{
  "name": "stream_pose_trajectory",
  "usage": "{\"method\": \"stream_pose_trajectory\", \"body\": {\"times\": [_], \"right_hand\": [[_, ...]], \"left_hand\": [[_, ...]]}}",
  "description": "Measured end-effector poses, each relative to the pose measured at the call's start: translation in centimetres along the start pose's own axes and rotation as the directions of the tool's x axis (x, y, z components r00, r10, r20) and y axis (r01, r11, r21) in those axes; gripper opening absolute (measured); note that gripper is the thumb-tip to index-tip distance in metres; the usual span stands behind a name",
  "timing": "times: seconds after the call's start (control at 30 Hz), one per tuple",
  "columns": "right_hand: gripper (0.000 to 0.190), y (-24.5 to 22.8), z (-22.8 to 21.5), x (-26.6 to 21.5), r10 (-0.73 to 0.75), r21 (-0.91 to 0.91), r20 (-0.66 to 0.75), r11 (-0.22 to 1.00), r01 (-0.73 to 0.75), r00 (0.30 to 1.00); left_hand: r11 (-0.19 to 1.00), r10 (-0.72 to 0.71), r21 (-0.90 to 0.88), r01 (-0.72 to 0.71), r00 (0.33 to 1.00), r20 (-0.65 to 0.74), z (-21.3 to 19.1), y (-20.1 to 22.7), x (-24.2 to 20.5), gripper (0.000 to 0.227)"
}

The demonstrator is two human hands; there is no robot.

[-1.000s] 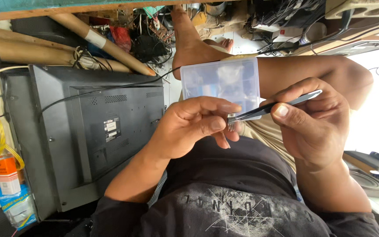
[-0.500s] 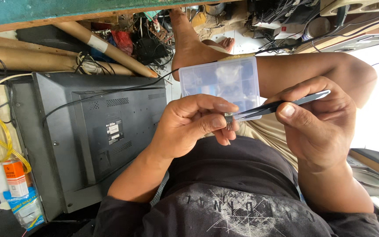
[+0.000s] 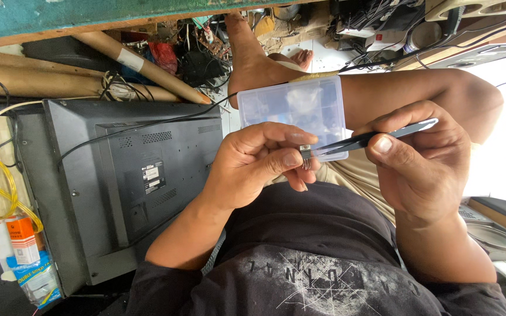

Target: The person opens a plastic compartment box and uses tweezers to pick up small electronic components from a bag. They place the components into the box and then onto a nearby circuit board. The person continues to sort and place various small parts from the bag into the box.

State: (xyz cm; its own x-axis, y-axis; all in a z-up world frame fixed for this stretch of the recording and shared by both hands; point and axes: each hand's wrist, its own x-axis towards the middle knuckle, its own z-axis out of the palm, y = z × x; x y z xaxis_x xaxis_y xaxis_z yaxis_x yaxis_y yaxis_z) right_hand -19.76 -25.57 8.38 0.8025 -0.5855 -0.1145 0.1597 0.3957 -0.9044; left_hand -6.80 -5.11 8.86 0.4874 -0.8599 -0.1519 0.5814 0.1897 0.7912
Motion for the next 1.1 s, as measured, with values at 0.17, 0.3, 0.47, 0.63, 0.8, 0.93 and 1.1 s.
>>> {"method": "stream_pose_trajectory", "body": {"times": [0.17,0.3,0.47,0.63,0.8,0.93,1.1], "right_hand": [[0.02,0.5,-0.2,0.1,0.034,0.03,-0.043,0.999,-0.033,0.998],[0.022,1.1,-0.2,0.3,-0.023,0.001,-0.051,1.0,0.023,0.998],[0.016,0.1,-0.6,3.8,-0.215,-0.107,-0.143,0.974,0.201,0.966],[0.018,-1.9,-3.8,10.5,-0.435,-0.307,-0.347,0.89,0.337,0.831],[0.017,-3.6,-2.8,14.3,-0.524,-0.458,-0.296,0.812,0.363,0.799],[0.016,-3.1,-2.3,15.4,-0.553,-0.501,-0.197,0.767,0.401,0.81],[0.013,-2.7,-2.4,15.0,-0.62,-0.631,-0.079,0.637,0.442,0.78]], "left_hand": [[1.0,-0.026,0.008,0.026,0.999,-0.046,0.0,-0.3,0.3,0.024],[1.0,-0.014,0.008,0.015,0.999,-0.049,0.2,-0.1,0.5,0.026],[0.937,0.193,0.326,-0.127,0.964,-0.18,-0.8,0.0,0.8,0.047],[0.415,0.304,0.89,-0.19,0.951,0.061,-4.4,-0.8,0.4,0.045],[0.029,-0.055,0.985,-0.17,0.984,0.171,-7.5,-3.5,-1.3,0.089],[-0.134,-0.064,0.99,-0.049,0.997,0.04,-9.5,-5.3,-2.3,0.092],[-0.083,0.02,0.994,-0.072,0.997,0.074,-9.4,-4.5,-2.8,0.076]]}}
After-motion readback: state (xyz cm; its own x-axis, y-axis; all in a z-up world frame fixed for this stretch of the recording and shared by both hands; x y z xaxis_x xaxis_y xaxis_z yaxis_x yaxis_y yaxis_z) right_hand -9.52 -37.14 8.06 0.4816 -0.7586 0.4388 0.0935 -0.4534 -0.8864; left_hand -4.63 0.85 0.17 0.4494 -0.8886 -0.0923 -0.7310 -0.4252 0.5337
